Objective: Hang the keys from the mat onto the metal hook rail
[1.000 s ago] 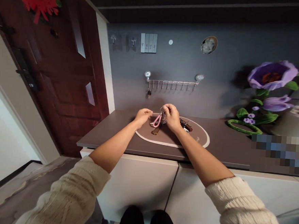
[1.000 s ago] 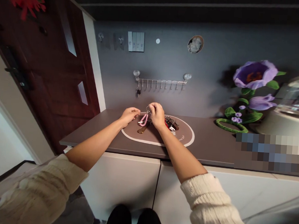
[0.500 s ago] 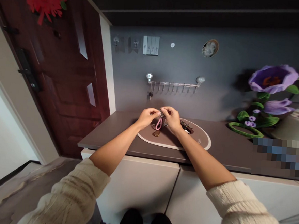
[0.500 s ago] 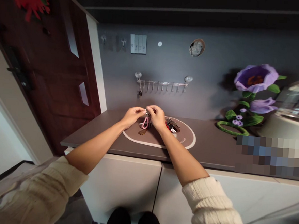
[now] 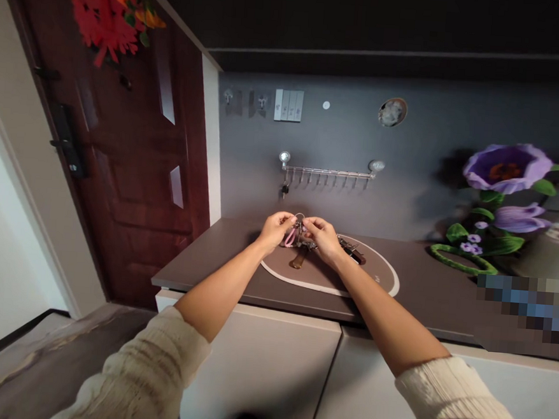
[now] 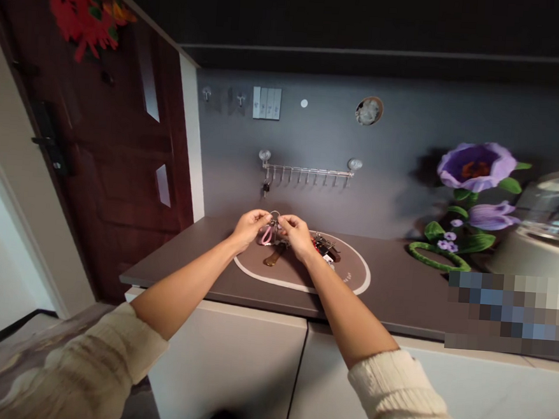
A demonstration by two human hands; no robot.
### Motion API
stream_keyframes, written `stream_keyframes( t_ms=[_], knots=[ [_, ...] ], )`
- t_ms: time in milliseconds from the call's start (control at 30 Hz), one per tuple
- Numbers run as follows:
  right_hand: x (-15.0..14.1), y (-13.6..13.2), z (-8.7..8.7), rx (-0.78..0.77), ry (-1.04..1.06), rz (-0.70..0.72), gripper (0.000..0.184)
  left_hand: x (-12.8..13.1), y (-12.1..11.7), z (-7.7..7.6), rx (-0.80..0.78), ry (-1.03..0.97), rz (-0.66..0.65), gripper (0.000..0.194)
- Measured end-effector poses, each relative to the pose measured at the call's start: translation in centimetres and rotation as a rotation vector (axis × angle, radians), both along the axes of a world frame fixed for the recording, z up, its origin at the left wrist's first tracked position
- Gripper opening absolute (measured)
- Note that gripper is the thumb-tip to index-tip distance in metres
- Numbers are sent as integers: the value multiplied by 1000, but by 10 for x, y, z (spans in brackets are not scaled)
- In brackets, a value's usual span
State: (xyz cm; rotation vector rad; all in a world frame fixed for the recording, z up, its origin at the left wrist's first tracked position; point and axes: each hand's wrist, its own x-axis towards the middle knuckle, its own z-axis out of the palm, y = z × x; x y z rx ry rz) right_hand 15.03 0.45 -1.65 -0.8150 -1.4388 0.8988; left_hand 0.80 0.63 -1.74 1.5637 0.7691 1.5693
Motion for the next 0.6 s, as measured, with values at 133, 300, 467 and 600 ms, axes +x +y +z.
stream_keyframes(
  t_ms=[133, 300, 467, 600],
  knots=[
    [1, -2, 1, -45, 41, 25, 31, 0, 0, -1, 3, -12, 13, 24],
    [2, -9, 11, 7, -11, -10, 27, -1, 2, -1, 76, 41, 94, 21],
    [2, -1, 24, 98, -37, -34, 30, -4, 9, -3, 113, 106, 240, 18],
    [0, 16, 31, 98, 31, -50, 33, -9, 13, -7, 186, 252, 399, 18]
  ],
)
